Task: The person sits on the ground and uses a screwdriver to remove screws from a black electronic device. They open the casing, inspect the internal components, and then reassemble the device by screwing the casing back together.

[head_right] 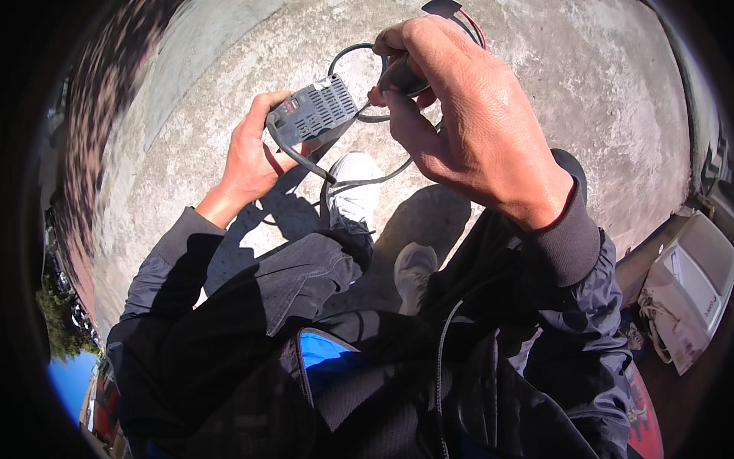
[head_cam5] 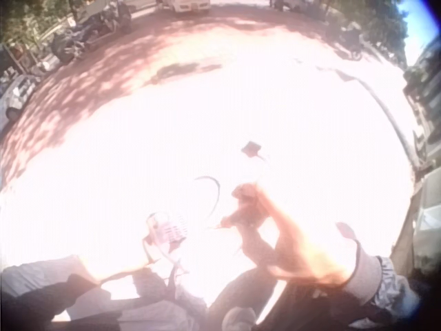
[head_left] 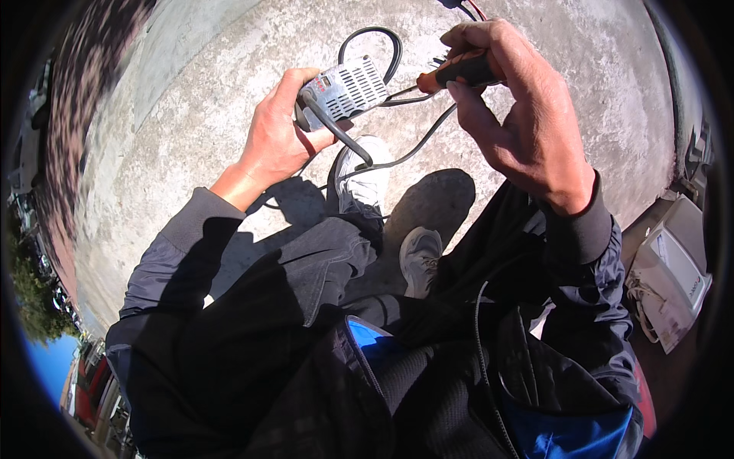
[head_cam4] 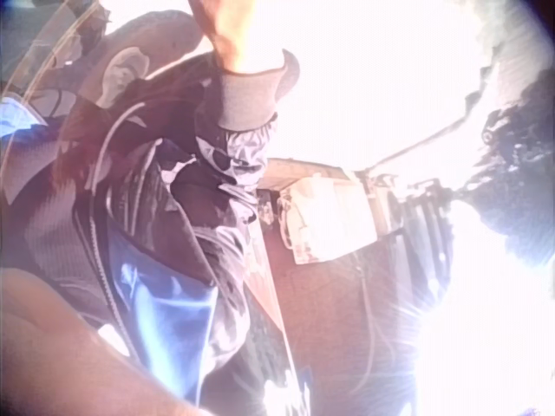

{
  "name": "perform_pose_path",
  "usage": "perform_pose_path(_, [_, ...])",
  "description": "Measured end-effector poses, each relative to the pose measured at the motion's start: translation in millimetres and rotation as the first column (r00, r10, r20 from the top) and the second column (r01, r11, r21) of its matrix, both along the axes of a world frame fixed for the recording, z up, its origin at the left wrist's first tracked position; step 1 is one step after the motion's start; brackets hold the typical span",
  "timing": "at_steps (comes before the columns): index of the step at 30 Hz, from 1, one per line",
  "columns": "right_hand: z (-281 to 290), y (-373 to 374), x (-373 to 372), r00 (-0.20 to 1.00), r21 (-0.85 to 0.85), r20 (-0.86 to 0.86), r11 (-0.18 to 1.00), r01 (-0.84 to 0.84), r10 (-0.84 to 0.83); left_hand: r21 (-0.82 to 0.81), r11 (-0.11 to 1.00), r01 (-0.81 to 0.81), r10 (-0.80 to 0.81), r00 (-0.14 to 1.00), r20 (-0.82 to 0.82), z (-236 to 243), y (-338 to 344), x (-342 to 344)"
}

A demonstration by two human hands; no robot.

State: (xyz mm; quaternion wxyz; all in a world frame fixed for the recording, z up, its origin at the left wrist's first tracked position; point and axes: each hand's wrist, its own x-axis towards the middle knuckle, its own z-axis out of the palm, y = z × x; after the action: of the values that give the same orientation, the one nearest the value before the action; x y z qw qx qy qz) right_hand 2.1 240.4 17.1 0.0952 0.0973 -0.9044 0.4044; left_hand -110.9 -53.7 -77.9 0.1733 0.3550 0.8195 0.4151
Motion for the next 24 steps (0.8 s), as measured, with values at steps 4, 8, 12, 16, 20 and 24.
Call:
perform_pose_path(4, [5, 0, -5, 0.970, 0.028, 0.188, 0.989, 0.149, -0.151, 0.013, 1.000, -0.009, 0.008, 1.000, 0.026, 0, 1, 0])
perform_pose_path(8, [11, 2, -7, 0.977, 0.173, 0.171, 0.980, 0.094, -0.124, 0.017, 1.000, -0.006, 0.006, 1.000, 0.029, 0, 0, 0])
perform_pose_path(12, [12, 4, -9, 0.996, 0.041, 0.084, 0.999, -0.023, 0.019, 0.000, 1.000, -0.009, 0.009, 1.000, 0.016, 0, 1, 0])
perform_pose_path(16, [10, 5, -8, 0.955, 0.086, 0.281, 0.993, 0.079, -0.100, -0.017, 1.000, -0.010, 0.010, 1.000, 0.023, 2, 1, 1])
perform_pose_path(20, [9, 2, -7, 0.971, 0.089, 0.219, 0.993, 0.076, -0.094, -0.026, 1.000, -0.013, 0.014, 0.999, 0.034, 3, 0, 3])
perform_pose_path(24, [7, -1, -9, 0.998, 0.077, 0.054, 0.996, 0.040, -0.045, -0.037, 0.999, -0.011, 0.012, 0.999, 0.030, 2, 0, 3])
